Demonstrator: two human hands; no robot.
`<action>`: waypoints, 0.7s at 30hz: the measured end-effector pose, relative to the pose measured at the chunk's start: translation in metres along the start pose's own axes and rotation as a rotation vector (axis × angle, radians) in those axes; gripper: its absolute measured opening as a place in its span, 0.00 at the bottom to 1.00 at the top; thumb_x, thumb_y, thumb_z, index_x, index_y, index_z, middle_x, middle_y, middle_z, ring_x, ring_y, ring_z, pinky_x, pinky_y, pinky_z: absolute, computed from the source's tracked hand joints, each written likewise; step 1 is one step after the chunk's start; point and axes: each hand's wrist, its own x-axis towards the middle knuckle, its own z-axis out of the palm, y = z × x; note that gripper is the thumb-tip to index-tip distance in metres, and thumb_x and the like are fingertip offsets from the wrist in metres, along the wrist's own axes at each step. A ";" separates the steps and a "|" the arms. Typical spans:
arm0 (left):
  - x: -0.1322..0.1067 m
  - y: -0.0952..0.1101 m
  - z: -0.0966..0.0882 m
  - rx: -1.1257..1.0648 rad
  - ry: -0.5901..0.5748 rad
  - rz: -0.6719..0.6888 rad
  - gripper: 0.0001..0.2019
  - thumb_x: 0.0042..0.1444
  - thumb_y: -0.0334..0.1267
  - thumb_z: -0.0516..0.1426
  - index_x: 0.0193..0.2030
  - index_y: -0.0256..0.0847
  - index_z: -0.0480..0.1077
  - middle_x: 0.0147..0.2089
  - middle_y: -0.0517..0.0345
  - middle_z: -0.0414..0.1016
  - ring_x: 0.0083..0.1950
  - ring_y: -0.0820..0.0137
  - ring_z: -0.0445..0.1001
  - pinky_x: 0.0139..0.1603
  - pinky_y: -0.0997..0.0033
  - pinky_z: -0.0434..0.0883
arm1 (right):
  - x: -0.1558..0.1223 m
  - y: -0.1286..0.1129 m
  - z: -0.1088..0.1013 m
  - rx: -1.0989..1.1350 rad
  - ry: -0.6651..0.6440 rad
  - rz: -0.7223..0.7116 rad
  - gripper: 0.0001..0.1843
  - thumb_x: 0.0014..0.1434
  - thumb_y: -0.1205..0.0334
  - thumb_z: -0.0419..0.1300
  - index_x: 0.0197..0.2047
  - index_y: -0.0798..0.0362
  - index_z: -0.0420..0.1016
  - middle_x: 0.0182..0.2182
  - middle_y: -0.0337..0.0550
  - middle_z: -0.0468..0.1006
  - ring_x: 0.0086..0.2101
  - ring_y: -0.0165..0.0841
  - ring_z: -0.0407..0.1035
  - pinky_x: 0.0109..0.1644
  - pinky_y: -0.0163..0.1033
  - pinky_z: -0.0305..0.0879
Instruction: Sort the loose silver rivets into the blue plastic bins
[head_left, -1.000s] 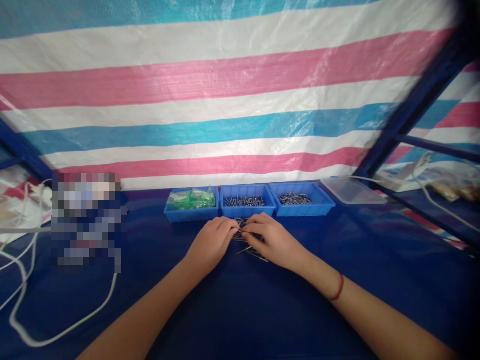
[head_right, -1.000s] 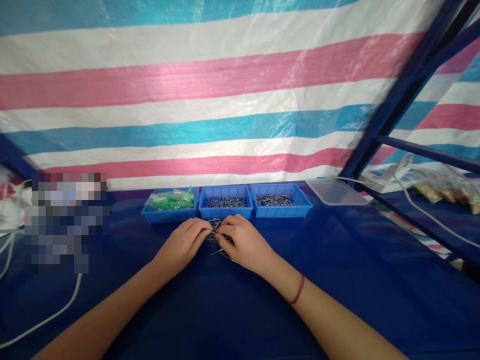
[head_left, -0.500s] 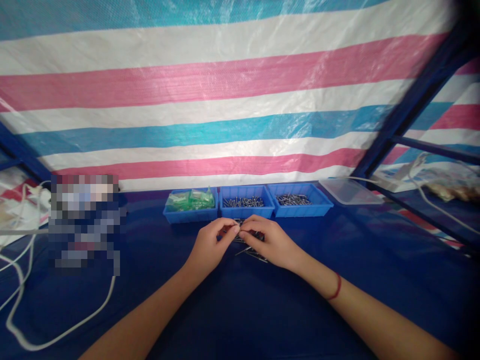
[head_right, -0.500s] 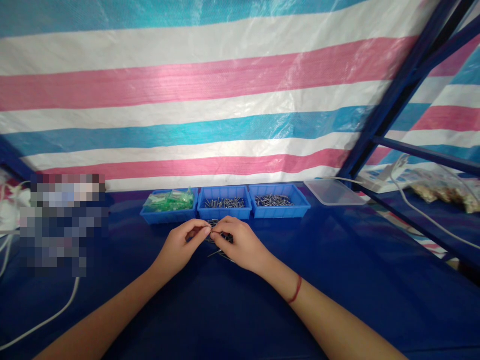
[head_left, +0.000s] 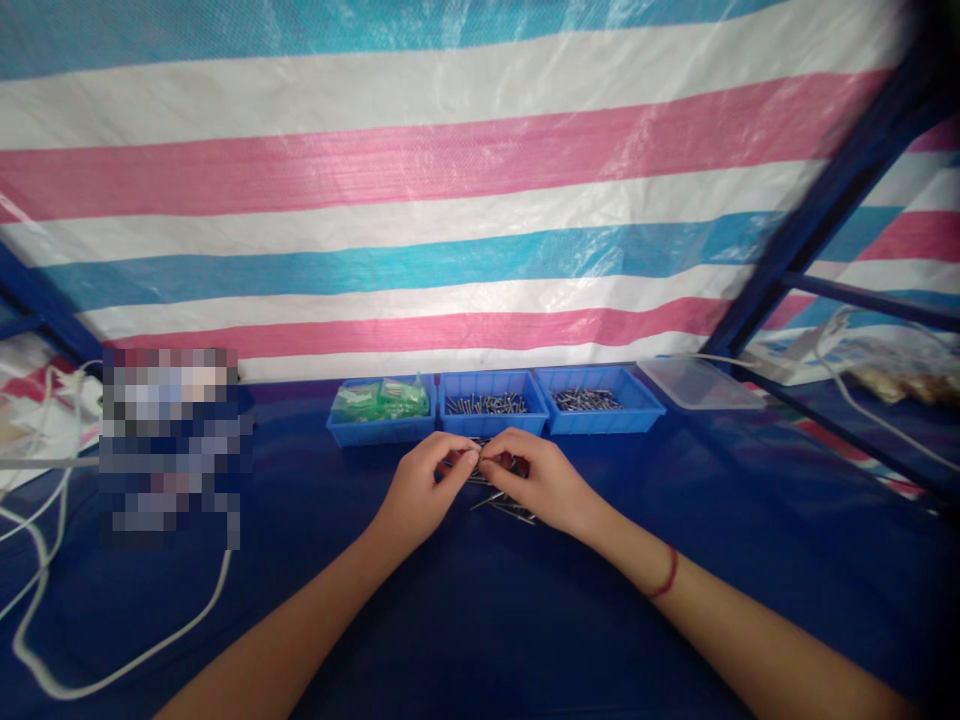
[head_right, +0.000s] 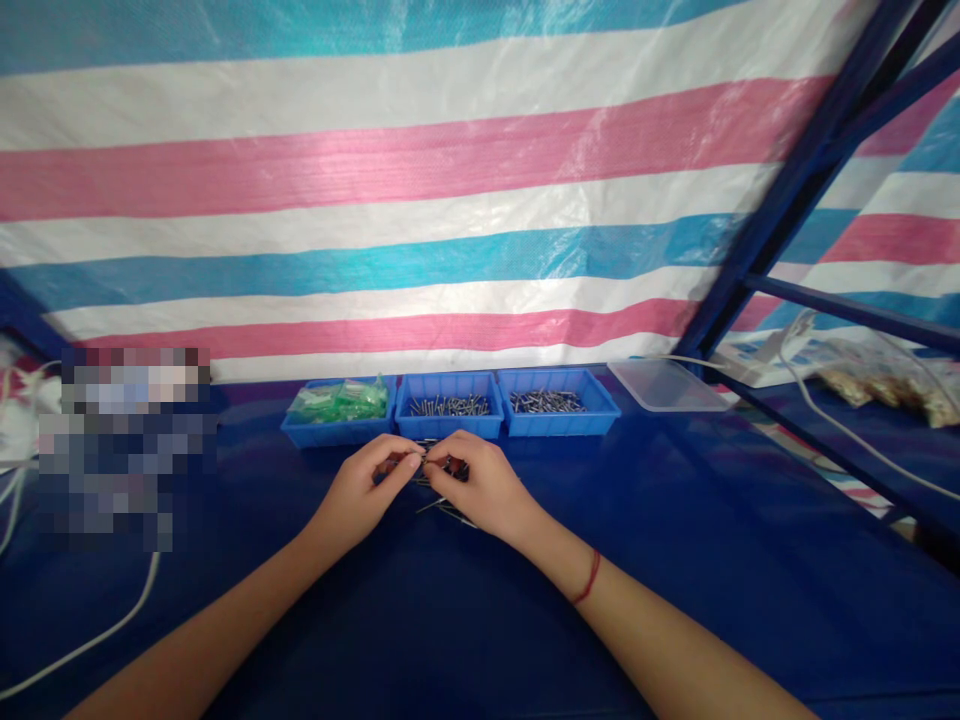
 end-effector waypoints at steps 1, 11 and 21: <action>0.000 0.000 0.000 0.000 0.001 0.002 0.07 0.60 0.37 0.53 0.39 0.40 0.72 0.39 0.56 0.75 0.40 0.69 0.73 0.40 0.72 0.69 | 0.000 0.001 0.000 0.001 0.015 0.001 0.04 0.56 0.64 0.58 0.32 0.52 0.75 0.28 0.40 0.73 0.27 0.29 0.66 0.30 0.34 0.63; 0.002 0.000 -0.002 0.036 -0.005 0.025 0.06 0.60 0.36 0.53 0.39 0.41 0.71 0.38 0.57 0.74 0.38 0.71 0.72 0.39 0.73 0.68 | 0.001 -0.001 -0.002 0.051 0.130 -0.021 0.03 0.55 0.62 0.59 0.32 0.52 0.72 0.28 0.39 0.72 0.26 0.29 0.64 0.29 0.34 0.61; 0.005 0.004 -0.018 0.326 -0.166 0.197 0.10 0.62 0.37 0.51 0.47 0.41 0.70 0.46 0.54 0.73 0.48 0.66 0.70 0.51 0.66 0.66 | 0.008 0.000 -0.032 -0.115 0.257 -0.086 0.06 0.58 0.61 0.57 0.31 0.52 0.73 0.27 0.40 0.73 0.28 0.31 0.65 0.33 0.36 0.61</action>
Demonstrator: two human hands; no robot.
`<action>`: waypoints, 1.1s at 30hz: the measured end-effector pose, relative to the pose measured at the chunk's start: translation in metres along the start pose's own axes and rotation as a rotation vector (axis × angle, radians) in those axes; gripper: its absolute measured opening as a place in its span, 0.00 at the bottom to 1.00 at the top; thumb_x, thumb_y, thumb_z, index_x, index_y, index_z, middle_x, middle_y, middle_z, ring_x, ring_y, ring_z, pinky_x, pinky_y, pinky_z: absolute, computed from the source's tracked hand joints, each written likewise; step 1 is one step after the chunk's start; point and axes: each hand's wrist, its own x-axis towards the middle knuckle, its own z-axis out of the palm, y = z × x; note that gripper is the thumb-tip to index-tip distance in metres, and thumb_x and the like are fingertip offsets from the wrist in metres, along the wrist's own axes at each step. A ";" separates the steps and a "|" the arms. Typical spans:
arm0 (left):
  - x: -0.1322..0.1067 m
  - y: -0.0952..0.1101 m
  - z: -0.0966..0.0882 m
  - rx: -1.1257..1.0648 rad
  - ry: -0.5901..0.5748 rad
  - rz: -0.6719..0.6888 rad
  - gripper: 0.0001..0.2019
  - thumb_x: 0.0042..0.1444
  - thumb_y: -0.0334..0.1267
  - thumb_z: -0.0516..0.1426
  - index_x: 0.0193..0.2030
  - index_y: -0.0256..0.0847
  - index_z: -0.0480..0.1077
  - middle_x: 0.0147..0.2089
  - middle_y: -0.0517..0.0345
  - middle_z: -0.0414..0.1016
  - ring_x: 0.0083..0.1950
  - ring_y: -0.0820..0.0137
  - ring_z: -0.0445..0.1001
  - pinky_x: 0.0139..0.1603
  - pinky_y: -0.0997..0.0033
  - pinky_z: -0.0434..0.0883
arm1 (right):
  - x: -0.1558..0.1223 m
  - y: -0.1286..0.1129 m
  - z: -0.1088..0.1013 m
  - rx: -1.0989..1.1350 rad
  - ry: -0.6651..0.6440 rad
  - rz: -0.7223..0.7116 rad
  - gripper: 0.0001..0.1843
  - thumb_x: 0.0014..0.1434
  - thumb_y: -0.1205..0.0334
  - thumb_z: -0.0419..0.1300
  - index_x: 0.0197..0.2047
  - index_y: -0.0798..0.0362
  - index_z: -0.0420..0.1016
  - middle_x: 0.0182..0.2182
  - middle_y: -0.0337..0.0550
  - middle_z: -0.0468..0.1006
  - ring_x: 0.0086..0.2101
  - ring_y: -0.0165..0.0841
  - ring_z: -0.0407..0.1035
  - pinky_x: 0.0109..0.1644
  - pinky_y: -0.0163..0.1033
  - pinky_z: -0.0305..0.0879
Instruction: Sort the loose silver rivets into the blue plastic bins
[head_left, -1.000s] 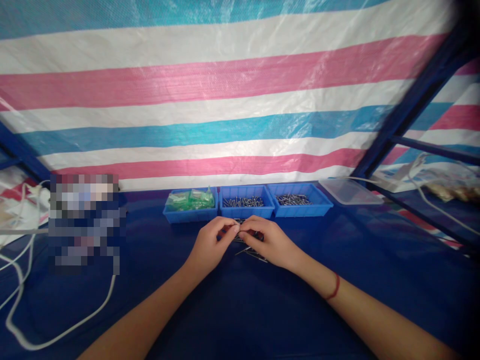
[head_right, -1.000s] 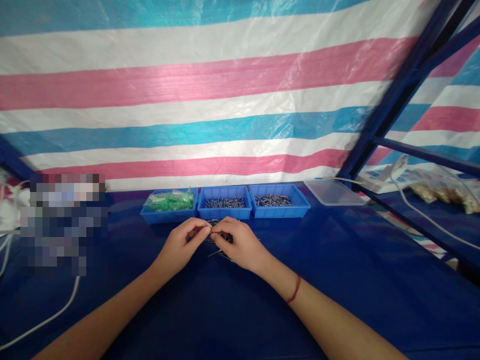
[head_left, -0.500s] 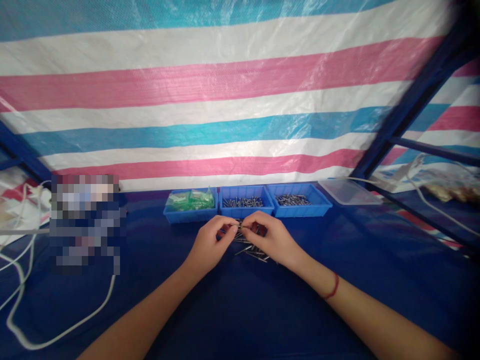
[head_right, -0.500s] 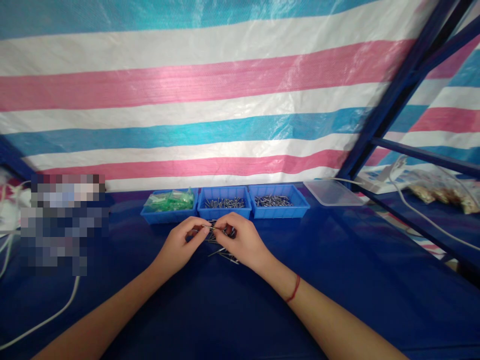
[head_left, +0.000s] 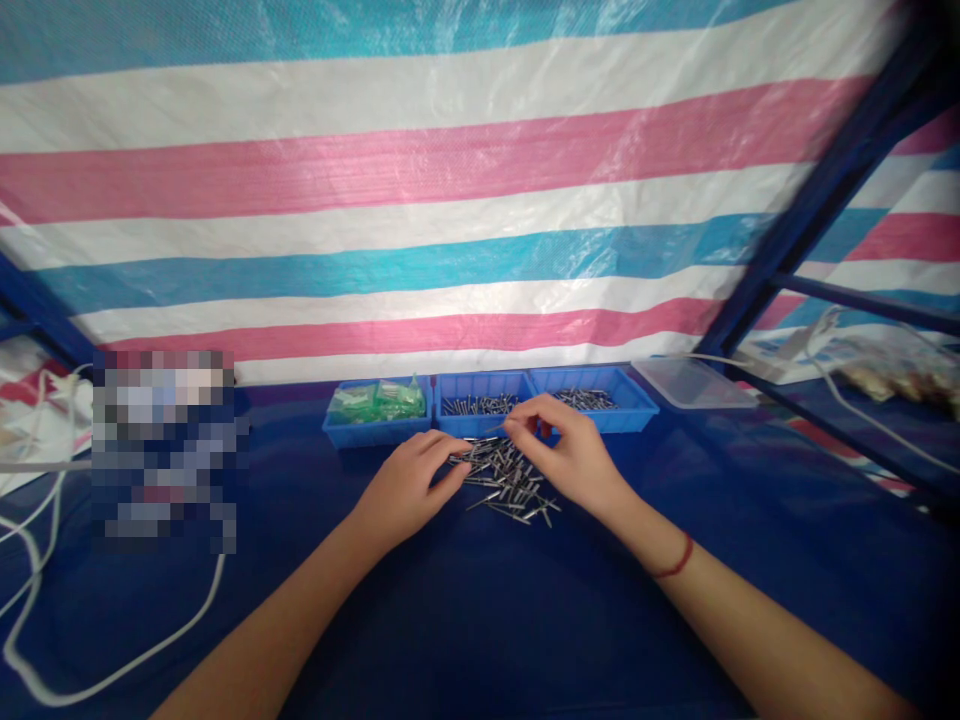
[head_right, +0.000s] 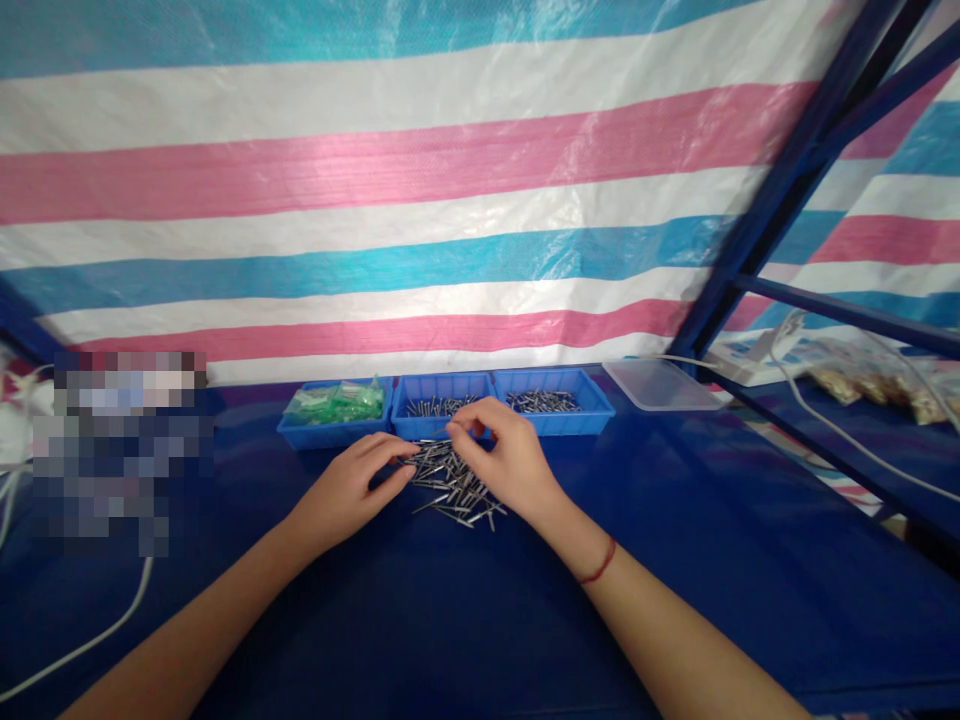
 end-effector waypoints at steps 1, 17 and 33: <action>0.000 -0.002 -0.004 0.061 -0.024 0.010 0.11 0.62 0.38 0.51 0.47 0.41 0.70 0.46 0.54 0.73 0.48 0.65 0.70 0.52 0.64 0.65 | 0.004 0.006 -0.008 -0.054 0.061 0.007 0.07 0.58 0.61 0.57 0.31 0.52 0.73 0.28 0.40 0.74 0.28 0.31 0.66 0.33 0.37 0.61; -0.005 -0.033 -0.009 0.285 -0.221 -0.107 0.12 0.63 0.40 0.49 0.48 0.43 0.71 0.46 0.54 0.71 0.46 0.66 0.71 0.49 0.68 0.67 | 0.003 0.023 -0.008 -0.452 0.094 -0.093 0.10 0.60 0.58 0.55 0.36 0.52 0.77 0.36 0.45 0.77 0.41 0.40 0.65 0.49 0.48 0.58; 0.002 -0.005 0.017 -0.542 -0.020 -0.280 0.12 0.61 0.44 0.51 0.40 0.37 0.69 0.37 0.57 0.72 0.39 0.69 0.70 0.41 0.72 0.67 | -0.015 -0.019 0.024 0.115 -0.125 0.031 0.03 0.58 0.64 0.59 0.32 0.51 0.74 0.31 0.40 0.76 0.34 0.33 0.69 0.39 0.38 0.64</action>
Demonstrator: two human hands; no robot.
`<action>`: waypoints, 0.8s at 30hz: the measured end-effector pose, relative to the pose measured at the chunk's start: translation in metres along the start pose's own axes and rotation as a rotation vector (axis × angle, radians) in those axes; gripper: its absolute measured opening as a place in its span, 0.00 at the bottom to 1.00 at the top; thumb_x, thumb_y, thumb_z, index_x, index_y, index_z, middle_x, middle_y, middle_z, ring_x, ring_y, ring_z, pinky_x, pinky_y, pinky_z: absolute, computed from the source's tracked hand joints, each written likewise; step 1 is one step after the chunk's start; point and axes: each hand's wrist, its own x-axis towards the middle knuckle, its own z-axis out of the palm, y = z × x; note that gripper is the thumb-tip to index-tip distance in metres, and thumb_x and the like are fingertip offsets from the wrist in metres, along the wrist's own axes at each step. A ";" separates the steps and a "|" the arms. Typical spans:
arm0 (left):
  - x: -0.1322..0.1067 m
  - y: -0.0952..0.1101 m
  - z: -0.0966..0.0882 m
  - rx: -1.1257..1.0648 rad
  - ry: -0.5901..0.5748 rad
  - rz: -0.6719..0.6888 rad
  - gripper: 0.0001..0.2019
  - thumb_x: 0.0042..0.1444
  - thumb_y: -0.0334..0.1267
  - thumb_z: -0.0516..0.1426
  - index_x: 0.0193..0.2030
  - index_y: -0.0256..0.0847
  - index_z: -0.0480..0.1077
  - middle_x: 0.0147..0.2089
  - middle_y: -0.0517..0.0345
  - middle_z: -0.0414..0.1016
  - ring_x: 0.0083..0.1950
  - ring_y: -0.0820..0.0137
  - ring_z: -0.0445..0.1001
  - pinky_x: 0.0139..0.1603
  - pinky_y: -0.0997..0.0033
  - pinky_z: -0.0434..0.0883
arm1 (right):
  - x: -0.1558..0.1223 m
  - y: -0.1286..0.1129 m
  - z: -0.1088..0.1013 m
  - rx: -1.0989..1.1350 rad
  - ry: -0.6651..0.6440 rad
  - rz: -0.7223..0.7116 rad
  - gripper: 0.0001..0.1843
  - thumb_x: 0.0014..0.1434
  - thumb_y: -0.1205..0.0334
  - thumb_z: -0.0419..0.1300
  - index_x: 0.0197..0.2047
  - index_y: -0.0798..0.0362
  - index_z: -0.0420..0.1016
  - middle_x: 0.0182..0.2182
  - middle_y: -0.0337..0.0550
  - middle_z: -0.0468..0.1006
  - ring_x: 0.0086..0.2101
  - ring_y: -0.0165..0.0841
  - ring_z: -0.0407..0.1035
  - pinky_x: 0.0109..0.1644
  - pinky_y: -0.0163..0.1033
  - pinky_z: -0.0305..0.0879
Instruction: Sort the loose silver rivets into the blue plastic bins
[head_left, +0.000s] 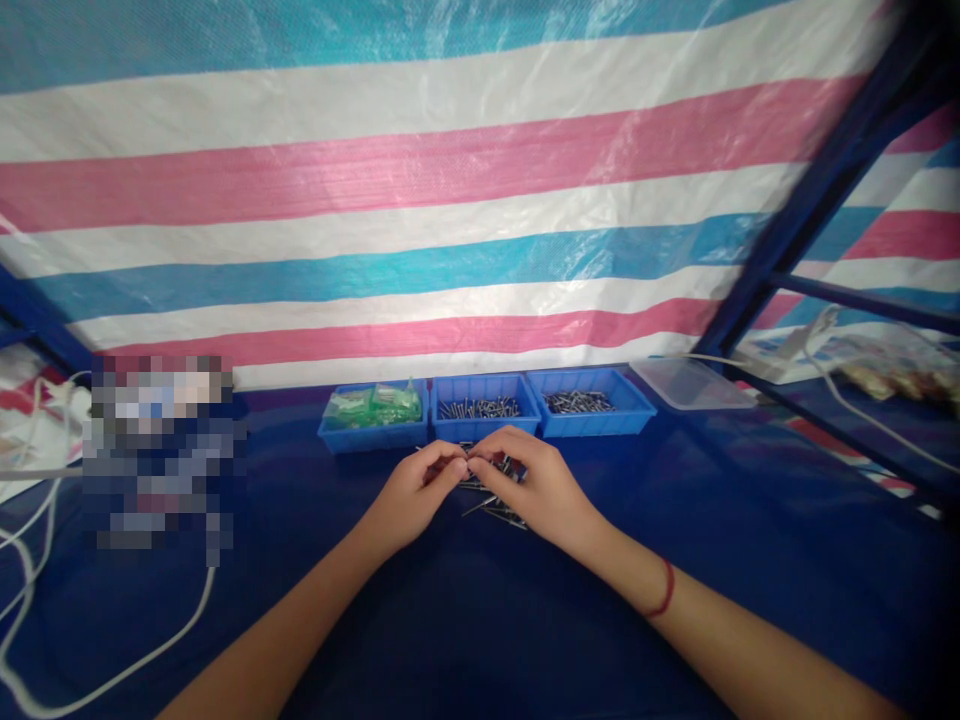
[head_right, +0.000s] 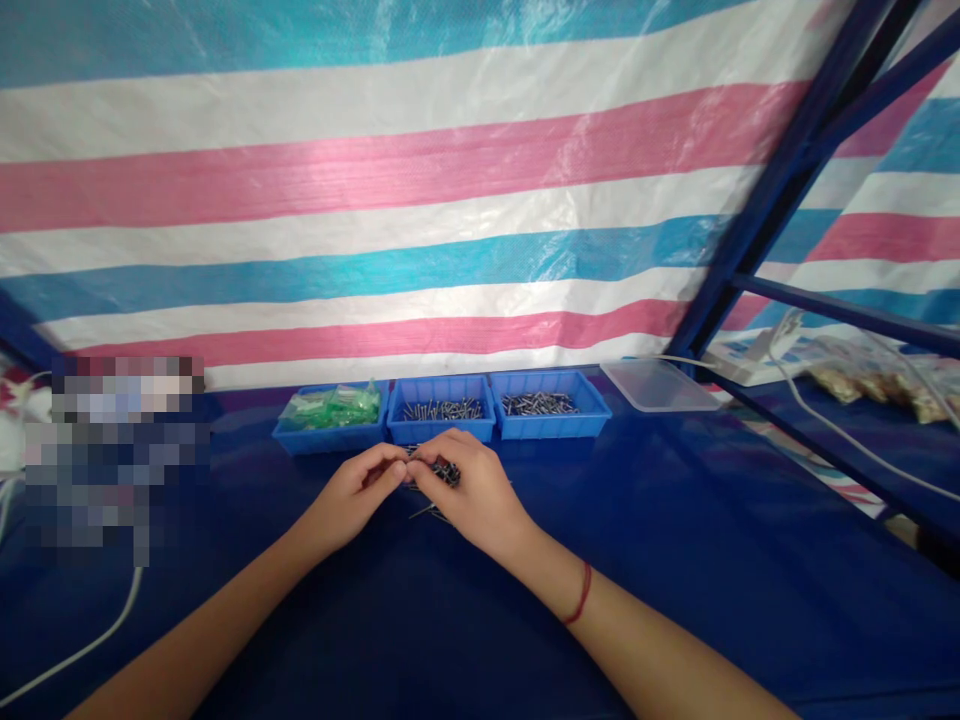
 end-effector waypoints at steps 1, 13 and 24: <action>0.000 0.001 0.001 -0.036 -0.008 -0.003 0.12 0.61 0.43 0.51 0.40 0.37 0.70 0.36 0.57 0.72 0.39 0.69 0.71 0.42 0.72 0.67 | 0.000 -0.001 0.001 0.033 0.008 0.007 0.04 0.58 0.63 0.59 0.31 0.51 0.73 0.30 0.40 0.76 0.33 0.32 0.68 0.38 0.38 0.64; -0.001 0.004 -0.001 -0.095 -0.099 0.000 0.13 0.61 0.43 0.51 0.39 0.36 0.72 0.36 0.57 0.73 0.39 0.69 0.70 0.42 0.73 0.66 | 0.000 -0.002 0.000 0.081 0.035 0.028 0.07 0.57 0.61 0.59 0.29 0.52 0.74 0.27 0.39 0.74 0.28 0.29 0.66 0.31 0.35 0.61; 0.000 -0.002 -0.001 -0.008 0.113 0.008 0.11 0.56 0.43 0.57 0.39 0.37 0.73 0.34 0.57 0.74 0.36 0.69 0.71 0.38 0.72 0.67 | 0.001 -0.001 -0.002 0.072 0.020 0.030 0.05 0.58 0.63 0.58 0.34 0.52 0.75 0.28 0.40 0.73 0.29 0.30 0.66 0.31 0.35 0.61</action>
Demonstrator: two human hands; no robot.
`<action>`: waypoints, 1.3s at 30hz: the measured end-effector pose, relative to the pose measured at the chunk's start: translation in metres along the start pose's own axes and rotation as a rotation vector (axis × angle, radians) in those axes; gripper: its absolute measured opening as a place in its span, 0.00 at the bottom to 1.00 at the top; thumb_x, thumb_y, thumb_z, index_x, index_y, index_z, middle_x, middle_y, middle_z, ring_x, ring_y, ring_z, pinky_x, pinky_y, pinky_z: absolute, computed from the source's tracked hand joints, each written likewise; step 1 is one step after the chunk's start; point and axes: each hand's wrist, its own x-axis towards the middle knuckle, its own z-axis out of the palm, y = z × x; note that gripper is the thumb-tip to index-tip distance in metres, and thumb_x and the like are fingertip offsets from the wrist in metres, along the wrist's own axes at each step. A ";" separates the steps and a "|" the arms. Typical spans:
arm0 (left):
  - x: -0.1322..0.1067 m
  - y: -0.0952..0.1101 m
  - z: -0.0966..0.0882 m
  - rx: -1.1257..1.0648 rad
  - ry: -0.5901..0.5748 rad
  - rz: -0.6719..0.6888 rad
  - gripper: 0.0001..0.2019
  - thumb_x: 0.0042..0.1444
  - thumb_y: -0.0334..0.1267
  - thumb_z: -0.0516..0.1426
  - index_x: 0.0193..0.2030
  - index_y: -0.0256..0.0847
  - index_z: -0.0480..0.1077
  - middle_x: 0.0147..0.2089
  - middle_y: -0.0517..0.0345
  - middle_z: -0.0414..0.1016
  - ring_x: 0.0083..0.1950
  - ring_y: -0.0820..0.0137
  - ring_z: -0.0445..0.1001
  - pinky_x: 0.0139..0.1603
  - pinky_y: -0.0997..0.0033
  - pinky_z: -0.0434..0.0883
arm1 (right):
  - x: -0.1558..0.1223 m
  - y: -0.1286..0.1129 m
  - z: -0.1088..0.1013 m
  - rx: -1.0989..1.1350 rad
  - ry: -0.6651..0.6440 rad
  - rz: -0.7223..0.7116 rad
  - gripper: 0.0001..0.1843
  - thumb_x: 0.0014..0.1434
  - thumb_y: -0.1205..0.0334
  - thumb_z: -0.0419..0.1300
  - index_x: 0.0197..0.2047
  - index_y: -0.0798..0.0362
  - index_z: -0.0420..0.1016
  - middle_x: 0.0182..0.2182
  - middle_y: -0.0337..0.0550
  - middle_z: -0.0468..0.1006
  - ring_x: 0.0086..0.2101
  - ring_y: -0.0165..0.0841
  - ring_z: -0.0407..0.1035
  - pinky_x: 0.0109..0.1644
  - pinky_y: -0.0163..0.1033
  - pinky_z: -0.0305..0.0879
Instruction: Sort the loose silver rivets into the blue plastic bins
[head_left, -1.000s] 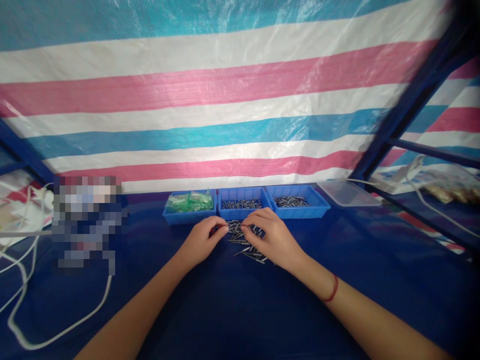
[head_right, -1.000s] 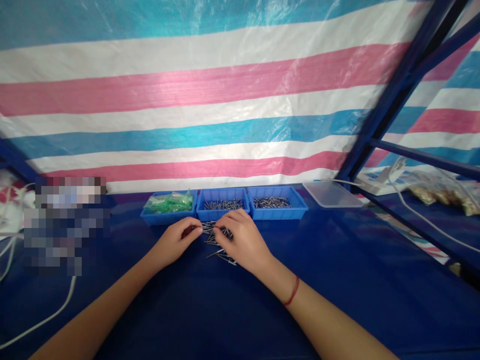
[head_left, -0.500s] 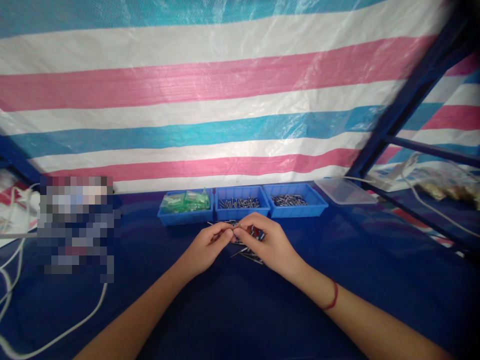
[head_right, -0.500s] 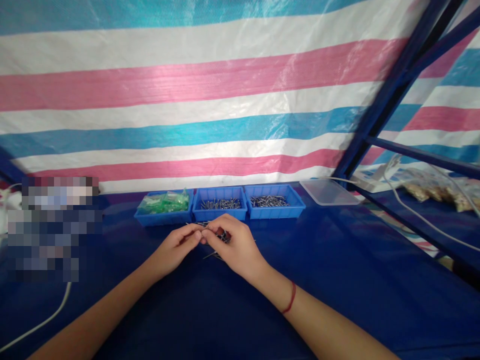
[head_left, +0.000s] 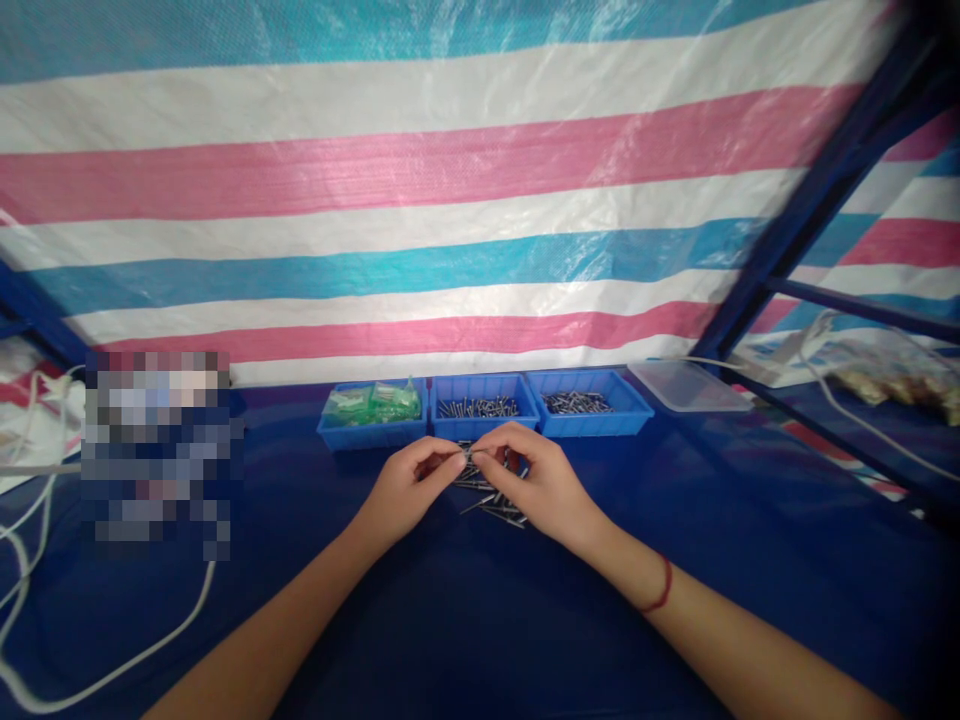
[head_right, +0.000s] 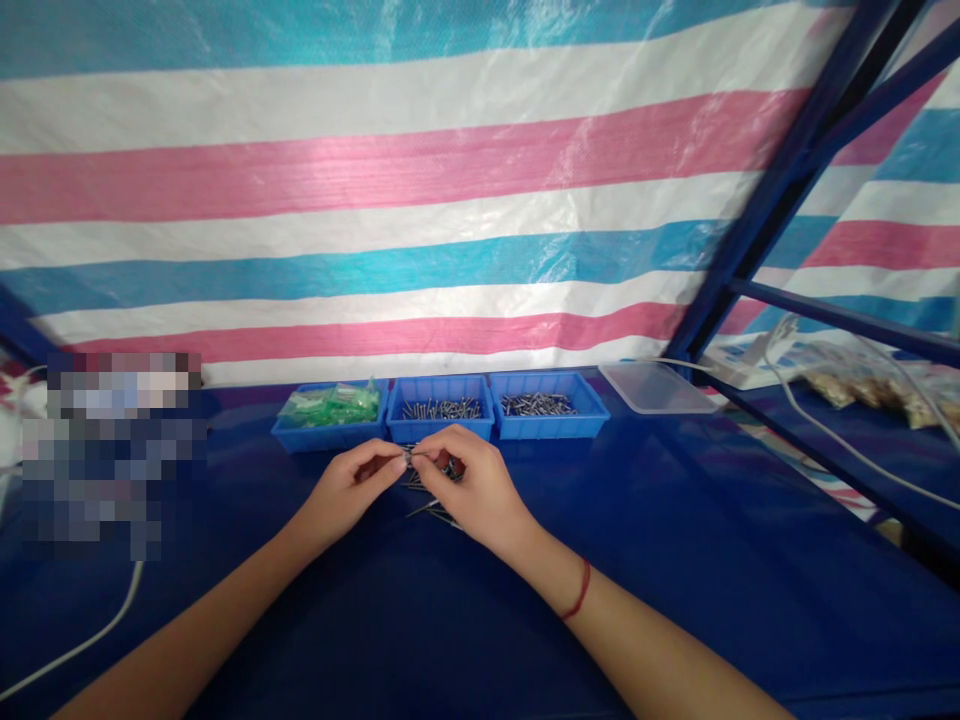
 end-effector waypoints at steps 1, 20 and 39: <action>0.000 0.000 0.000 0.013 0.030 0.009 0.11 0.56 0.43 0.57 0.39 0.38 0.73 0.34 0.57 0.74 0.36 0.69 0.71 0.38 0.72 0.68 | 0.000 0.000 0.000 -0.004 0.000 0.005 0.05 0.58 0.63 0.58 0.34 0.52 0.75 0.28 0.40 0.73 0.28 0.30 0.66 0.30 0.35 0.61; -0.007 0.012 -0.004 0.552 -0.179 0.266 0.18 0.57 0.47 0.57 0.52 0.46 0.69 0.51 0.52 0.70 0.53 0.61 0.66 0.55 0.59 0.62 | 0.023 0.049 -0.065 -0.607 0.335 0.022 0.10 0.58 0.60 0.55 0.34 0.54 0.76 0.31 0.46 0.77 0.34 0.38 0.68 0.43 0.45 0.62; -0.007 -0.003 0.007 0.646 -0.230 0.257 0.26 0.57 0.48 0.55 0.60 0.41 0.61 0.58 0.46 0.65 0.58 0.58 0.63 0.60 0.56 0.61 | -0.006 0.026 -0.045 -0.580 -0.492 0.095 0.30 0.45 0.54 0.68 0.52 0.54 0.71 0.40 0.49 0.73 0.37 0.41 0.71 0.37 0.41 0.65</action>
